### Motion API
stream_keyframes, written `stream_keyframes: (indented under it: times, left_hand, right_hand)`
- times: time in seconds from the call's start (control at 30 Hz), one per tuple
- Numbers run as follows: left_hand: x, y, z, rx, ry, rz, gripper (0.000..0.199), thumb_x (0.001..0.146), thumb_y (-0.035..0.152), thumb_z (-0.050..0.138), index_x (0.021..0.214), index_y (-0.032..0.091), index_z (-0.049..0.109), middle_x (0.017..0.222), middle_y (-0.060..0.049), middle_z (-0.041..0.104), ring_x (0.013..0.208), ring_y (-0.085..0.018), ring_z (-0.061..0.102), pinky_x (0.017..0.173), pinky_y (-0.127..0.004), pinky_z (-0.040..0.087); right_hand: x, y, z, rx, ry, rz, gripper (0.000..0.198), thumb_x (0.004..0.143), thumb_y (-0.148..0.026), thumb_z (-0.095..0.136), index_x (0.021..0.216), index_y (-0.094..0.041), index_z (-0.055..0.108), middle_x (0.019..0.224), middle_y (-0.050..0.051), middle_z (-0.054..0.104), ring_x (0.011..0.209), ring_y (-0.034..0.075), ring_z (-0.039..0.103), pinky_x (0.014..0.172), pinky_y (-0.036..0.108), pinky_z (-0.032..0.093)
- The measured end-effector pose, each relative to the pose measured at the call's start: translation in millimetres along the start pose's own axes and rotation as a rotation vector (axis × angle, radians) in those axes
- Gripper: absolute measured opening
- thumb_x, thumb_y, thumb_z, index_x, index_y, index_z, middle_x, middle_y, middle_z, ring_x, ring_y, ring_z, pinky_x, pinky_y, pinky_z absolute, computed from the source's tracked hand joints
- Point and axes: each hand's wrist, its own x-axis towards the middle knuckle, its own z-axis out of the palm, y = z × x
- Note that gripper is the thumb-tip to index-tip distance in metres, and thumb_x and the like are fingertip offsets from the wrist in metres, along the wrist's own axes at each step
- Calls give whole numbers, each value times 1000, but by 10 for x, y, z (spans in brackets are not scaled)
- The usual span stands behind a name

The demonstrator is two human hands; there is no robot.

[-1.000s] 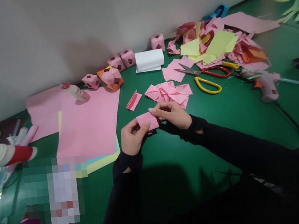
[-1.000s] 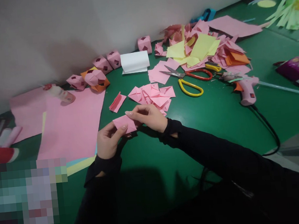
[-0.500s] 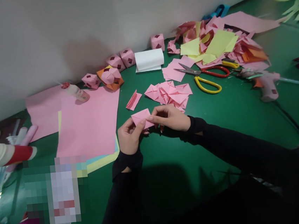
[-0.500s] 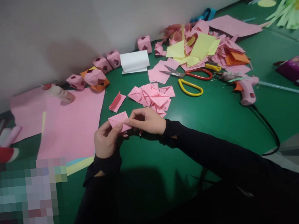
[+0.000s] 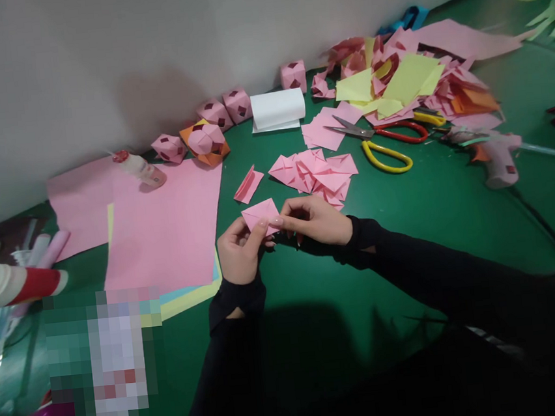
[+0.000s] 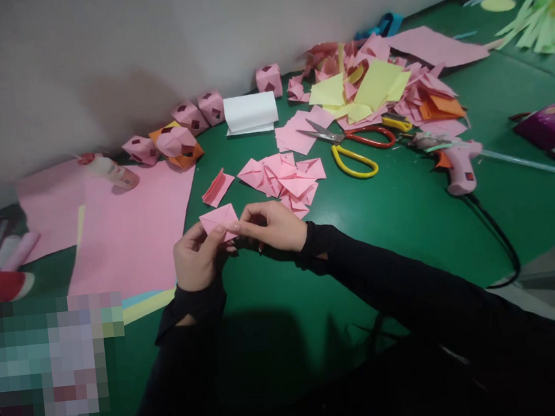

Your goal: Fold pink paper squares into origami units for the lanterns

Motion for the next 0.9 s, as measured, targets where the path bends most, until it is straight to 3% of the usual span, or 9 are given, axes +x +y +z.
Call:
stream_keyframes:
  times: [0.6,0.9]
  left_hand:
    - [10,-7,14,-4,53,-2,27,70,39,77,78,14,69,62,0,67,49,-11,61,47,-22,55]
    - [-1,-4,17,71,85,54,26,74,39,74,71,15,65,59,1,65,47,-10,59,44,-20,47]
  right_hand:
    - [-11,27,-9,-115,-23,-50,37,80,-49,69,70,-17,56,64,0,63,51,10,58,50,23,48]
    - [-9,-8,-31,-181,-136,-42,33,79,-46,71,72,-15,64,66,0,64,56,10,58,55,22,47]
